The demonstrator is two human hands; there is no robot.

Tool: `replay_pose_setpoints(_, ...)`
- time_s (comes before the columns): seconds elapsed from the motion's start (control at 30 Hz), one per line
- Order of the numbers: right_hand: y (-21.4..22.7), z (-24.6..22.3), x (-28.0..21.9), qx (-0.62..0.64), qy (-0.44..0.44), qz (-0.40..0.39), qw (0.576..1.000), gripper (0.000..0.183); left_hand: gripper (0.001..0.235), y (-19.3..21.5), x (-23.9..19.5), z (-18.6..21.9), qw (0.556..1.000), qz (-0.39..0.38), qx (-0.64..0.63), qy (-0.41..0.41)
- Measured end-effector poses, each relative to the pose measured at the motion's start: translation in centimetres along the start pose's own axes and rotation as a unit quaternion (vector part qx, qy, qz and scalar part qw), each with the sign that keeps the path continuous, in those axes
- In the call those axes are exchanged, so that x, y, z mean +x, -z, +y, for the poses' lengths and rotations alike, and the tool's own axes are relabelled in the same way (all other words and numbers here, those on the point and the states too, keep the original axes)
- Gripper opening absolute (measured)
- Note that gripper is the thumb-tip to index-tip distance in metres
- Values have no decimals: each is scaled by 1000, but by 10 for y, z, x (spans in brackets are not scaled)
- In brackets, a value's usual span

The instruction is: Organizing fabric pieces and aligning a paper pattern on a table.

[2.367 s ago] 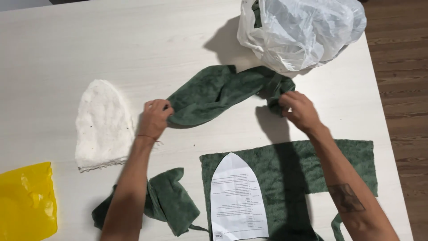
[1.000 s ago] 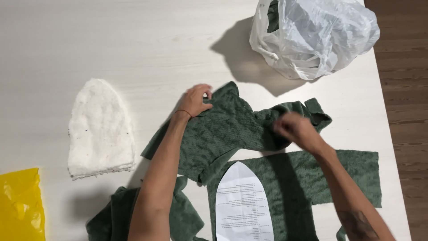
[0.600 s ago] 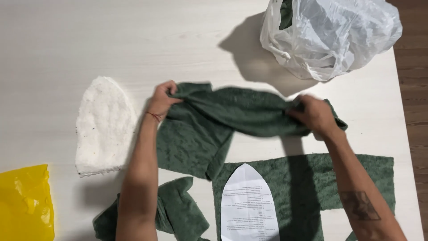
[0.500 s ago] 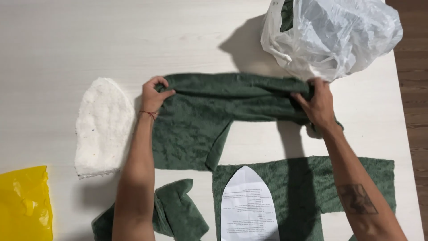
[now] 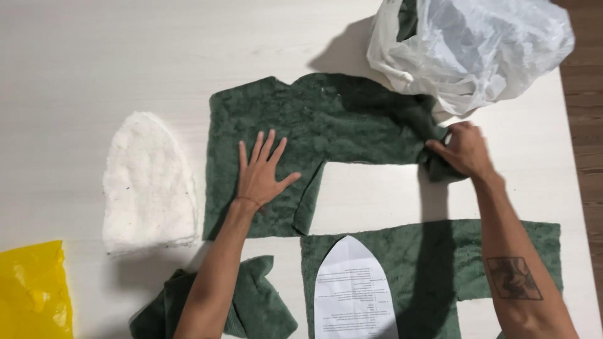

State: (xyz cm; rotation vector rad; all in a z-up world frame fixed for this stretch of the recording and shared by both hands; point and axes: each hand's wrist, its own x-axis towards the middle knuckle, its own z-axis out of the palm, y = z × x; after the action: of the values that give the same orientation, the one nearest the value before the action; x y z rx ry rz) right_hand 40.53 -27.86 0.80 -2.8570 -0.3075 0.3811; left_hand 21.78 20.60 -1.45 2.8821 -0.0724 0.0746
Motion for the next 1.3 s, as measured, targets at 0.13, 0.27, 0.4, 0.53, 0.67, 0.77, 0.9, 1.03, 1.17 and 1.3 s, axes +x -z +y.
replay_pose_setpoints(0.13, -12, 7, -21, 194, 71, -50, 977, 51, 101, 20, -8, -17, 997, -60, -9, 41)
replay_pose_setpoints(0.27, 23, -32, -43, 455, 59, -174, 871, 73, 107, 31, -28, -43, 994, -94, -28, 38)
replay_pose_setpoints(0.4, 3, 12, -37, 436, -107, -217, 867, 60, 115, 44, -39, -44, 986, -144, -33, 77)
replay_pose_setpoints(0.53, 66, -44, -61, -41, -96, -218, 970, 64, 121, 50, -46, -43, 979, -165, -33, 112)
replay_pose_setpoints(0.67, 58, -28, -67, -15, -89, -95, 991, 63, 125, 63, -47, -19, 972, -200, -2, 119)
replay_pose_setpoints(0.77, 11, -9, -42, 121, 162, 32, 979, 32, 123, 68, -49, -2, 958, -243, 64, 138)
replay_pose_setpoints(0.9, -9, -39, -21, 43, 224, 62, 972, 48, 110, 51, -67, 8, 982, -188, 9, 30)
replay_pose_setpoints(1.03, 7, -54, 14, -109, 288, 147, 940, 54, 113, 67, -70, 39, 974, -214, -50, 45)
replay_pose_setpoints(1.17, 13, -77, 12, -60, 128, 63, 988, 44, 108, 23, -82, 57, 991, -126, -36, -10)
replay_pose_setpoints(1.3, -31, -97, -4, -44, 256, 182, 948, 40, 102, 4, -84, 70, 1000, -11, -9, -10)
